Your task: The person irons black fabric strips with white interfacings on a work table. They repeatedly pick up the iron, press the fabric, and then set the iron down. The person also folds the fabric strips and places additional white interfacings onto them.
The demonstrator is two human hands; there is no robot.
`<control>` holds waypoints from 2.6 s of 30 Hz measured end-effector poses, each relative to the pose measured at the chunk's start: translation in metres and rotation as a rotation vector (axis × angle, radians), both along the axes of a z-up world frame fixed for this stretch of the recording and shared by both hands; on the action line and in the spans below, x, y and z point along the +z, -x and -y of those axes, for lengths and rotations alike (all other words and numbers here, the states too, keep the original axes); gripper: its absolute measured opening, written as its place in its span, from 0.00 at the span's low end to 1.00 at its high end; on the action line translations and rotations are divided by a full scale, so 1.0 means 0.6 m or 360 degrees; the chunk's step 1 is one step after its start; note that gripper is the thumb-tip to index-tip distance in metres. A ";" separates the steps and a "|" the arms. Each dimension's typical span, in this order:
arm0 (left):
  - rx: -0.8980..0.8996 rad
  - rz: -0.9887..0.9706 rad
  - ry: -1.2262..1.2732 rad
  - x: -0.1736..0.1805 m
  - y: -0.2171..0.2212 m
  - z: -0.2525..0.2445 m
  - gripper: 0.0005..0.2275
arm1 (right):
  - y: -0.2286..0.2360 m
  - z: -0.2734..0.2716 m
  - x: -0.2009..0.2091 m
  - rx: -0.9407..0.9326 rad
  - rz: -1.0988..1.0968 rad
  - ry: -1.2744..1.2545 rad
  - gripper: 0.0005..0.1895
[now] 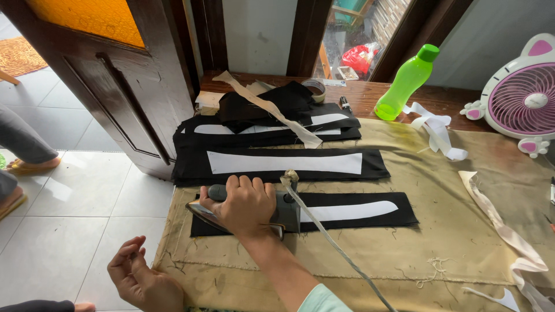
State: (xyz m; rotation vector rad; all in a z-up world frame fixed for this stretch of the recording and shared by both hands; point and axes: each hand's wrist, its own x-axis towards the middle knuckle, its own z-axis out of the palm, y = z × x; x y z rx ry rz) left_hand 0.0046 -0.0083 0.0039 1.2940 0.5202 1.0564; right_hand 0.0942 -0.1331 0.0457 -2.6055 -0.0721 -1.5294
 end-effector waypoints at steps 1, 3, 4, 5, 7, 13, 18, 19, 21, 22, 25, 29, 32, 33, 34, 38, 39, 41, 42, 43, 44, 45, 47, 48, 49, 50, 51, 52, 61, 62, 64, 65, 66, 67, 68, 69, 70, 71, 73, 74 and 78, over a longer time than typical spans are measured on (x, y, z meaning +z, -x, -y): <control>0.0001 0.0012 -0.0009 -0.001 -0.001 0.000 0.07 | 0.000 0.000 0.000 0.0011 -0.0015 0.0001 0.31; -0.0017 0.0002 0.0004 0.001 0.001 -0.001 0.07 | 0.001 0.001 0.002 0.0011 -0.0010 0.0007 0.31; -0.0037 -0.0007 0.0019 0.001 0.003 -0.001 0.07 | 0.002 0.001 0.003 0.0010 -0.0005 0.0013 0.31; -0.0034 -0.0008 0.0018 0.001 0.004 -0.002 0.07 | 0.002 0.000 0.003 0.0013 -0.0006 0.0012 0.31; -0.0074 -0.0013 0.0001 0.000 0.005 -0.004 0.07 | 0.001 0.001 0.004 0.0021 0.0007 0.0004 0.31; -0.0071 0.0018 0.0023 -0.001 0.004 -0.004 0.07 | 0.001 0.001 0.002 0.0013 0.0000 0.0012 0.32; -0.0082 0.0028 0.0032 -0.004 0.005 -0.006 0.07 | 0.000 0.000 -0.001 0.0004 0.0016 0.0009 0.32; -0.0083 0.0036 0.0033 -0.003 0.005 -0.006 0.07 | -0.001 0.000 -0.002 -0.0002 0.0023 0.0021 0.32; -0.0093 0.0039 0.0026 -0.007 0.005 -0.008 0.07 | 0.000 0.001 0.000 0.0006 0.0020 0.0021 0.32; -0.0102 0.0041 0.0020 -0.009 0.005 -0.010 0.07 | 0.001 0.001 0.001 0.0015 0.0017 0.0021 0.32; -0.0109 0.0048 0.0030 -0.009 0.005 -0.010 0.08 | 0.001 -0.001 0.001 0.0027 0.0010 -0.0016 0.31; -0.0095 0.0043 0.0008 -0.010 0.005 -0.010 0.08 | 0.001 0.000 0.001 0.0024 0.0010 -0.0001 0.32; -0.0106 0.0066 0.0035 -0.011 0.004 -0.011 0.08 | 0.001 0.000 0.002 0.0021 0.0020 -0.0005 0.31; -0.0105 0.0053 0.0013 -0.011 0.004 -0.011 0.08 | 0.000 0.000 0.002 0.0025 0.0017 0.0000 0.31; -0.0106 0.0038 -0.0010 -0.011 0.005 -0.011 0.08 | 0.000 0.001 0.001 0.0027 0.0012 0.0005 0.32; -0.0121 0.0049 0.0002 -0.011 0.005 -0.012 0.08 | -0.001 0.000 -0.002 0.0009 -0.0005 0.0013 0.32; -0.0113 0.0042 0.0008 -0.008 0.005 -0.010 0.08 | -0.001 0.000 -0.001 0.0011 -0.0004 0.0013 0.32; -0.0105 0.0031 0.0014 -0.006 0.005 -0.009 0.07 | -0.001 0.001 -0.001 0.0015 -0.0006 0.0013 0.32; -0.0102 0.0042 0.0021 -0.008 0.004 -0.010 0.07 | -0.002 0.001 0.000 0.0022 -0.0001 0.0012 0.32; -0.0099 0.0052 0.0027 -0.010 0.003 -0.010 0.07 | -0.002 0.001 0.000 0.0029 0.0004 0.0011 0.31; -0.0099 0.0054 0.0027 -0.011 0.003 -0.010 0.07 | -0.003 0.001 0.000 0.0029 0.0005 0.0010 0.31; -0.0101 0.0061 0.0020 -0.011 0.002 -0.011 0.07 | -0.004 0.002 0.000 0.0024 0.0018 0.0018 0.32; -0.0101 0.0064 0.0011 -0.010 0.004 -0.011 0.07 | -0.003 0.002 0.001 0.0022 0.0027 0.0024 0.32; -0.0113 0.0068 0.0017 -0.009 0.005 -0.011 0.07 | -0.003 0.002 0.002 0.0029 0.0024 0.0027 0.32; -0.0125 0.0072 0.0024 -0.007 0.005 -0.010 0.07 | -0.003 0.003 0.002 0.0036 0.0020 0.0031 0.32; -0.0127 0.0072 0.0023 -0.007 0.005 -0.010 0.07 | -0.003 0.003 0.003 0.0033 0.0021 0.0030 0.32; -0.0118 0.0072 0.0022 -0.007 0.005 -0.010 0.07 | -0.003 0.003 0.004 0.0029 0.0030 0.0027 0.31; -0.0108 0.0071 0.0020 -0.007 0.005 -0.009 0.07 | -0.002 0.002 0.005 0.0027 0.0039 0.0024 0.31; -0.0116 0.0054 0.0030 -0.004 0.004 -0.008 0.07 | -0.008 0.003 -0.002 0.0016 0.0014 0.0035 0.33; -0.0116 0.0053 0.0030 -0.003 0.005 -0.007 0.07 | -0.009 0.003 -0.002 0.0017 0.0013 0.0034 0.33; -0.0123 0.0034 0.0026 0.000 0.007 -0.006 0.07 | -0.011 0.002 -0.003 0.0017 0.0016 0.0028 0.33; -0.0123 0.0033 0.0025 -0.001 0.007 -0.007 0.07 | -0.011 0.002 -0.004 0.0017 0.0014 0.0027 0.33; -0.0124 0.0047 0.0027 -0.002 0.006 -0.008 0.07 | -0.012 0.002 -0.004 0.0008 0.0020 0.0027 0.33; -0.0124 0.0061 0.0030 -0.003 0.005 -0.008 0.07 | -0.013 0.001 -0.004 -0.0001 0.0026 0.0027 0.33; -0.0123 0.0058 0.0029 -0.005 0.004 -0.008 0.07 | -0.014 0.002 -0.003 0.0001 0.0024 0.0027 0.33; -0.0149 0.0081 0.0002 -0.006 0.003 -0.009 0.07 | -0.014 0.003 -0.003 0.0005 0.0032 0.0026 0.32; -0.0170 0.0103 -0.0027 -0.007 0.004 -0.011 0.07 | -0.014 0.002 -0.003 0.0015 0.0039 0.0024 0.31; -0.0163 0.0099 -0.0030 -0.009 0.005 -0.013 0.07 | -0.011 0.005 -0.002 0.0021 0.0036 0.0022 0.31; -0.0250 0.0120 -0.0128 -0.013 0.004 -0.016 0.07 | -0.008 0.009 0.003 0.0122 0.0033 -0.0011 0.29; -0.0231 0.0117 -0.0129 -0.015 0.004 -0.018 0.07 | -0.004 0.016 0.005 0.0141 0.0031 -0.0011 0.29; -0.0279 0.0051 -0.0151 -0.012 0.005 -0.022 0.07 | 0.013 0.059 0.015 0.0241 -0.0048 0.0094 0.32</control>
